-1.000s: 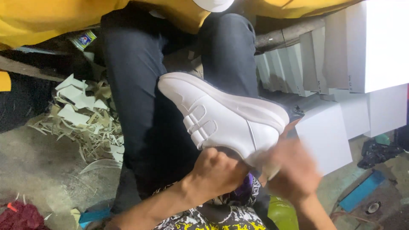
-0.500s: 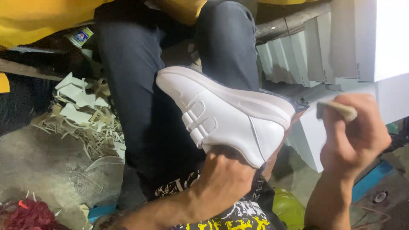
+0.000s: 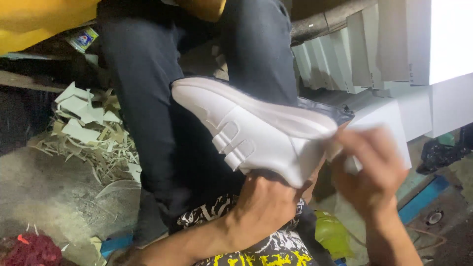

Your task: Cleaning and finishing white sneakers using a small abrasive block in a workshop environment.

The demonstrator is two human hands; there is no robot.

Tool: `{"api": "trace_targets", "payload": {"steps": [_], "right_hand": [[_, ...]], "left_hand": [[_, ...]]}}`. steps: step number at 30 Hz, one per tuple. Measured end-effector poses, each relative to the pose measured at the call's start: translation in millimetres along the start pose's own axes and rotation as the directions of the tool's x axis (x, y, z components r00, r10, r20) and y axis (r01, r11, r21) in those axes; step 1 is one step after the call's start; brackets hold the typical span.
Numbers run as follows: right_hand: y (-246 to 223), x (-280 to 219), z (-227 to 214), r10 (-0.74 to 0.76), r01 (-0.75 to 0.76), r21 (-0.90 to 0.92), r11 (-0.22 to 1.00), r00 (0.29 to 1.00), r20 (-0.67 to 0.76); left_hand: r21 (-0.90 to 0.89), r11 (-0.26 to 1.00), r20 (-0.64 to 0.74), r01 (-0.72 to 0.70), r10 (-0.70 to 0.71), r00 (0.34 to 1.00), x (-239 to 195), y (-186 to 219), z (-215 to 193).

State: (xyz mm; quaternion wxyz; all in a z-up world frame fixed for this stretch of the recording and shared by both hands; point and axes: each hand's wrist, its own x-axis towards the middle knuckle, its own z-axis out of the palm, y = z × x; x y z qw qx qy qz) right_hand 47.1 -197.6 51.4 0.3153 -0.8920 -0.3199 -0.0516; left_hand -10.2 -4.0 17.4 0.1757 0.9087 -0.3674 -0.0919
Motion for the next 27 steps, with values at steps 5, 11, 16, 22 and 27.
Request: {"api": "trace_targets", "payload": {"steps": [5, 11, 16, 22, 27], "right_hand": [[-20, 47, 6, 0.676, -0.646, -0.539, 0.54, -0.049, 0.735], [22, 8, -25, 0.541, -0.493, 0.223, 0.841, 0.783, -0.307], [-36, -10, -10, 0.55, -0.541, 0.098, 0.835, 0.821, -0.155], [-30, 18, 31, 0.428, -0.435, -0.029, 0.9, 0.894, -0.132], [-38, 13, 31, 0.429, -0.438, -0.041, 0.898, 0.893, -0.14]], "left_hand": [[-0.429, 0.839, 0.541, 0.334, -0.056, 0.839, 18, -4, -6], [-0.312, 0.924, 0.288, 0.222, -0.131, 0.949, 22, 3, -2], [-0.546, 0.814, 0.199, 0.195, -0.1, 0.975, 27, -5, -15], [-0.431, 0.869, 0.044, 0.243, -0.249, 0.968, 27, 14, 38], [-0.35, 0.912, 0.053, 0.215, -0.21, 0.976, 25, 6, 25]]}}
